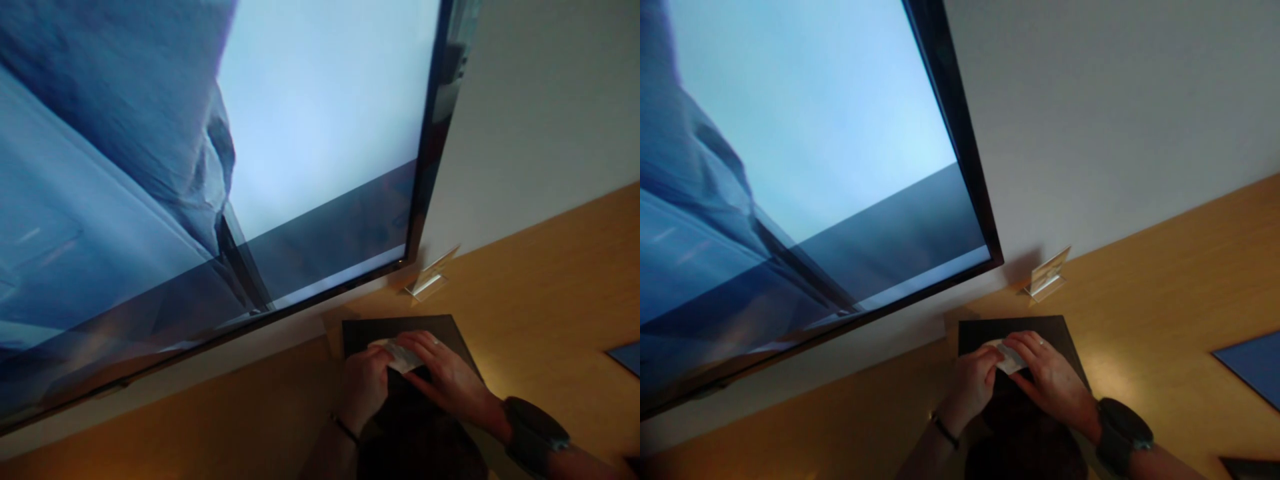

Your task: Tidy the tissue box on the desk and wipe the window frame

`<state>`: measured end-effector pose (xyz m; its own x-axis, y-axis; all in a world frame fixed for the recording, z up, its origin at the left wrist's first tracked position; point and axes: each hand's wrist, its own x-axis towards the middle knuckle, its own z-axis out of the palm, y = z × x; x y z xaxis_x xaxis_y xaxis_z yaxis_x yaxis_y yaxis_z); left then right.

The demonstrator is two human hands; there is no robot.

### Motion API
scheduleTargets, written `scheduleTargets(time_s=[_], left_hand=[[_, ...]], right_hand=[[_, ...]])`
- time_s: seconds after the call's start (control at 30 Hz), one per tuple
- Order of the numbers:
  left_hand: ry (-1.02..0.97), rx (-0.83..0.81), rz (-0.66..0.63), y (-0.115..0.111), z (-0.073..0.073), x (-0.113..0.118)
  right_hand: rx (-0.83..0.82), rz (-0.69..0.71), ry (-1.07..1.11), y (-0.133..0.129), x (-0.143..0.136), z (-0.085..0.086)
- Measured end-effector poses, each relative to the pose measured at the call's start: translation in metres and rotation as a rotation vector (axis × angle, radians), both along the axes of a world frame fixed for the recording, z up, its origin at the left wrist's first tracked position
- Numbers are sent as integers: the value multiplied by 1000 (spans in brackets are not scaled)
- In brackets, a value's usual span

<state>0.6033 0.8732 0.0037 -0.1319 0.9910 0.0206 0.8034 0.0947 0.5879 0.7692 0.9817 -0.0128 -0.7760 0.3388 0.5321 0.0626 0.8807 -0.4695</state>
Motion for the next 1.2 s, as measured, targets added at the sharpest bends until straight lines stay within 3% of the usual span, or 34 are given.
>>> scheduleTargets(time_s=[0.13,0.27,0.43,0.53,0.7,0.83,1.2], left_hand=[[-67,-59,-27,5,1,-6],[-125,-30,-19,12,1,-17],[-26,-130,-83,21,0,-26],[47,-228,-101,30,5,-27],[91,-305,-127,39,18,-29],[76,-277,-107,34,19,-31],[-27,-118,-59,24,12,-29]], right_hand=[[203,26,-40,6,9,-4],[329,-104,-62,10,21,-8],[280,-170,-131,16,28,-17],[170,-178,-261,22,25,-22],[38,-162,-467,30,17,-13],[-39,-162,-554,32,13,-5],[-152,-193,-600,38,17,-26]])
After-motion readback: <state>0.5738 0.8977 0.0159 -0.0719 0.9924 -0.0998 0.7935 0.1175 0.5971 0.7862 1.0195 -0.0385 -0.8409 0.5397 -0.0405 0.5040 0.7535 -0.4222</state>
